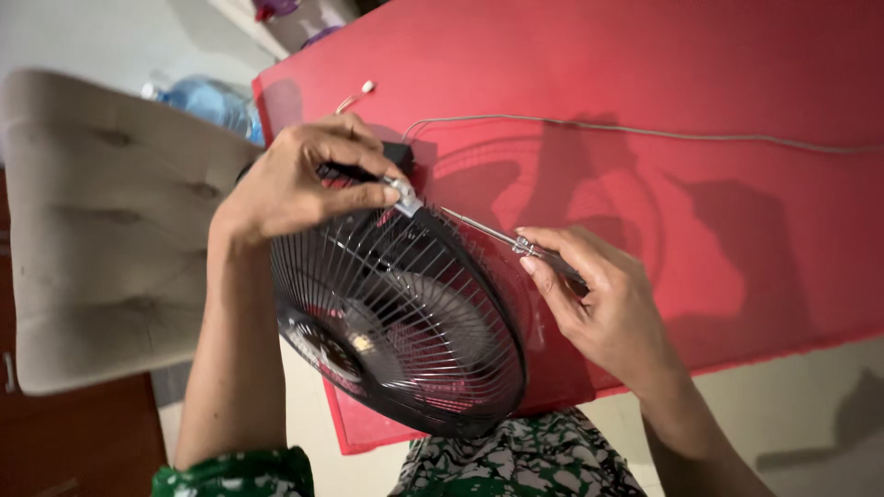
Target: The person unplugs a wall-mounted electric fan, removes it from the wall, and places it on a red table. They then use a screwdriver to loosen a screw on the fan's front grille and remove the grille, exposing the fan blades. The person continues to unscrew the central hub nut to detach the fan blades.
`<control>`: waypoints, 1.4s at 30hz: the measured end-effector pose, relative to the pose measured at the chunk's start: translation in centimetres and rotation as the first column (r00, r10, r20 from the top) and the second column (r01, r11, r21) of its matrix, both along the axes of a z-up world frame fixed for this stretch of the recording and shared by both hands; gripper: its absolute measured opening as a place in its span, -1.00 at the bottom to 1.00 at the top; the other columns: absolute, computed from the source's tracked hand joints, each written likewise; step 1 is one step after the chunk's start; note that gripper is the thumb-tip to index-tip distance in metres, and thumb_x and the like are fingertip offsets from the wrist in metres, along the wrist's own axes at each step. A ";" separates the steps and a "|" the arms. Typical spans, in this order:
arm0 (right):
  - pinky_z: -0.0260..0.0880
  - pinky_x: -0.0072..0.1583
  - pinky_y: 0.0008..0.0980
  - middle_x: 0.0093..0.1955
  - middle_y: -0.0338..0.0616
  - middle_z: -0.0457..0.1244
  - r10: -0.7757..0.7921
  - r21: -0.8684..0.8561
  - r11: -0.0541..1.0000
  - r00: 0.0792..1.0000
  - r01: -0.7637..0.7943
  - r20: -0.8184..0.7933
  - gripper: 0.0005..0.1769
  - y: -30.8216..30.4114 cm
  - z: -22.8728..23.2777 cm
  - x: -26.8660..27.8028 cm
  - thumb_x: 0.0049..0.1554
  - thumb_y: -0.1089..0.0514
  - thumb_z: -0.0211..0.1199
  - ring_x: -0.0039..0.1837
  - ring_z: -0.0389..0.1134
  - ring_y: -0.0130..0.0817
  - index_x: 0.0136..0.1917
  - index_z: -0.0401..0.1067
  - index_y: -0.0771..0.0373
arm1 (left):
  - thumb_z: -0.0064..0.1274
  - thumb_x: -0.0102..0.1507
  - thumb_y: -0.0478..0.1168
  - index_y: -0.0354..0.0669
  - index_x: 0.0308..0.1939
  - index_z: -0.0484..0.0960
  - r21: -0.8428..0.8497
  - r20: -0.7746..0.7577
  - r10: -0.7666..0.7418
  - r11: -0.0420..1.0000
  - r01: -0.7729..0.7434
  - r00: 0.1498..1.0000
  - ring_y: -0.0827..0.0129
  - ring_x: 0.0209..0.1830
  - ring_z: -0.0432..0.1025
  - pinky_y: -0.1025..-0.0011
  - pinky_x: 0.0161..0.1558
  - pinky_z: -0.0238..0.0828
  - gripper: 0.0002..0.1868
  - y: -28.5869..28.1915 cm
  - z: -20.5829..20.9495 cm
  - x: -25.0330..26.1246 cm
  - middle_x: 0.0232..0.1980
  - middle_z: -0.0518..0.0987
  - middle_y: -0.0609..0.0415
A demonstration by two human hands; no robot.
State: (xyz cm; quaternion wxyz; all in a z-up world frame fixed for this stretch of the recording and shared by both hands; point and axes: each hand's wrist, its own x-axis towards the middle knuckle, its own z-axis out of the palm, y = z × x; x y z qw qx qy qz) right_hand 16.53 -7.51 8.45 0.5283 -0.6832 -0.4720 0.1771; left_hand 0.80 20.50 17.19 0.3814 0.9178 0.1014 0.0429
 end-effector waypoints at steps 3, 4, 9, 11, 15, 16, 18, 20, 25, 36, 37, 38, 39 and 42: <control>0.43 -0.20 -0.47 -0.07 -0.09 0.40 0.030 0.013 0.999 1.000 -0.030 0.005 -0.78 0.7 0.3 -0.2 0.23 0.25 0.28 -0.16 0.45 -0.42 0.14 0.49 0.33 | 0.35 0.19 -0.12 -0.02 -0.08 0.81 0.011 -0.021 -0.044 0.999 0.044 0.999 0.40 -0.06 0.52 0.38 0.10 0.45 -0.76 0.6 -0.1 0.0 -0.13 0.69 0.14; 0.42 -0.20 -0.47 -0.08 -0.09 0.41 0.035 0.009 0.999 0.999 -0.035 0.004 -0.79 1.1 0.6 -0.1 0.23 0.25 0.28 -0.18 0.44 -0.44 0.13 0.50 0.33 | 0.37 0.18 -0.12 -0.03 -0.09 0.81 0.022 -0.010 -0.051 0.998 0.052 0.999 0.40 -0.04 0.54 0.39 0.11 0.45 -0.75 0.7 -0.2 0.2 -0.11 0.69 0.13; 0.39 -0.15 -0.50 -0.09 -0.11 0.41 0.022 0.033 0.999 0.999 -0.023 0.025 -0.77 1.4 0.5 0.1 0.23 0.29 0.31 -0.15 0.40 -0.53 0.16 0.51 0.35 | 0.40 0.17 -0.11 -0.05 -0.08 0.80 0.001 0.057 -0.099 0.995 0.099 0.993 0.38 -0.01 0.57 0.40 0.10 0.46 -0.72 0.8 -1.0 0.6 -0.05 0.70 0.11; 0.38 -0.14 -0.52 -0.09 -0.13 0.40 0.026 0.022 0.999 0.999 -0.027 0.031 -0.77 1.0 0.1 0.3 0.23 0.30 0.32 -0.14 0.38 -0.57 0.17 0.51 0.34 | 0.39 0.17 -0.12 -0.03 -0.08 0.80 -0.006 0.045 -0.094 0.996 0.094 0.995 0.40 -0.05 0.55 0.42 0.03 0.46 -0.73 0.7 -1.4 0.9 -0.09 0.69 0.12; 0.33 -0.15 -0.52 -0.13 -0.15 0.39 0.008 0.002 1.000 0.997 -0.008 0.074 -0.78 0.7 0.0 0.1 0.23 0.30 0.33 -0.18 0.33 -0.58 0.16 0.52 0.34 | 0.41 0.17 -0.13 -0.03 -0.10 0.83 -0.019 0.006 -0.099 0.995 0.099 0.995 0.40 -0.11 0.49 0.42 -0.08 0.40 -0.76 0.7 -1.3 1.3 -0.16 0.66 0.11; 0.32 -0.15 -0.53 -0.13 -0.16 0.39 -0.005 -0.010 1.000 0.997 0.006 0.076 -0.78 0.7 -0.1 0.3 0.23 0.30 0.33 -0.19 0.33 -0.59 0.16 0.52 0.35 | 0.40 0.19 -0.14 -0.04 -0.08 0.82 -0.022 0.034 -0.116 0.993 0.117 0.993 0.41 -0.09 0.49 0.42 -0.06 0.41 -0.75 0.7 -1.3 1.3 -0.15 0.67 0.12; 0.33 -0.13 -0.53 -0.11 -0.17 0.39 0.000 0.033 0.999 0.997 -0.003 0.076 -0.78 0.9 -0.6 0.5 0.24 0.30 0.32 -0.16 0.33 -0.59 0.17 0.51 0.35 | 0.39 0.21 -0.17 -0.07 -0.04 0.80 -0.026 0.087 -0.158 0.987 0.160 0.984 0.43 -0.06 0.48 0.44 -0.02 0.42 -0.75 0.8 -1.4 1.5 -0.13 0.67 0.15; 0.32 -0.14 -0.54 -0.11 -0.17 0.38 -0.004 0.053 0.999 0.997 -0.001 0.080 -0.78 1.0 -1.3 0.5 0.24 0.31 0.32 -0.17 0.32 -0.59 0.17 0.51 0.35 | 0.39 0.20 -0.17 -0.06 -0.04 0.80 -0.010 0.064 -0.145 0.989 0.146 0.987 0.44 -0.08 0.47 0.45 -0.06 0.41 -0.75 1.0 -1.8 1.3 -0.16 0.66 0.16; 0.27 -0.16 -0.55 -0.18 -0.19 0.34 -0.012 0.070 0.998 0.997 0.007 0.080 -0.80 0.7 -1.4 0.2 0.25 0.32 0.34 -0.20 0.27 -0.61 0.16 0.52 0.34 | 0.39 0.18 -0.17 -0.03 -0.05 0.81 0.009 -0.003 -0.098 0.995 0.098 0.995 0.51 -0.19 0.44 0.47 -0.20 0.35 -0.74 1.1 -1.8 1.4 -0.22 0.62 0.20; 0.30 -0.09 -0.58 -0.08 -0.22 0.36 -0.022 0.134 0.991 0.994 0.007 0.105 -0.82 0.4 -1.0 -0.7 0.33 0.32 0.31 -0.11 0.30 -0.64 0.20 0.50 0.35 | 0.39 0.22 -0.12 -0.06 -0.06 0.80 -0.003 0.040 -0.144 0.990 0.144 0.989 0.55 -0.13 0.44 0.53 -0.07 0.37 -0.75 1.1 -1.4 1.8 -0.16 0.61 0.23; 0.29 -0.09 -0.58 -0.08 -0.23 0.36 -0.023 0.137 0.991 0.991 0.005 0.129 -0.83 0.4 -1.0 -0.7 0.33 0.32 0.31 -0.12 0.30 -0.64 0.20 0.50 0.35 | 0.40 0.20 -0.11 -0.06 -0.07 0.81 0.024 0.044 -0.135 0.991 0.134 0.990 0.55 -0.14 0.45 0.53 -0.10 0.36 -0.74 1.0 -1.5 1.8 -0.17 0.61 0.24; 0.27 -0.11 -0.58 -0.11 -0.24 0.34 -0.025 0.136 0.991 0.989 0.004 0.148 -0.82 0.5 -1.0 -0.6 0.33 0.32 0.31 -0.14 0.28 -0.65 0.20 0.50 0.35 | 0.41 0.19 -0.11 -0.05 -0.07 0.81 0.058 0.050 -0.122 0.991 0.119 0.991 0.55 -0.16 0.45 0.52 -0.13 0.36 -0.73 0.9 -1.5 1.7 -0.17 0.62 0.25; 0.25 -0.12 -0.58 -0.13 -0.25 0.33 -0.027 0.134 0.991 0.986 0.004 0.167 -0.82 0.5 -1.0 -0.5 0.33 0.32 0.32 -0.16 0.25 -0.65 0.20 0.50 0.35 | 0.42 0.17 -0.10 -0.05 -0.08 0.81 0.092 0.055 -0.108 0.991 0.102 0.993 0.56 -0.17 0.45 0.52 -0.15 0.35 -0.72 0.9 -1.4 1.7 -0.17 0.63 0.25; 0.16 -0.20 -0.57 -0.21 -0.28 0.29 -0.031 0.098 0.995 0.988 0.016 0.150 -0.83 0.9 -1.0 -0.5 0.31 0.31 0.33 -0.24 0.17 -0.67 0.18 0.52 0.34 | 0.42 0.18 -0.08 -0.03 -0.09 0.82 0.034 0.027 -0.063 0.997 0.062 0.998 0.56 -0.23 0.44 0.51 -0.22 0.34 -0.73 0.8 -1.3 1.6 -0.22 0.62 0.24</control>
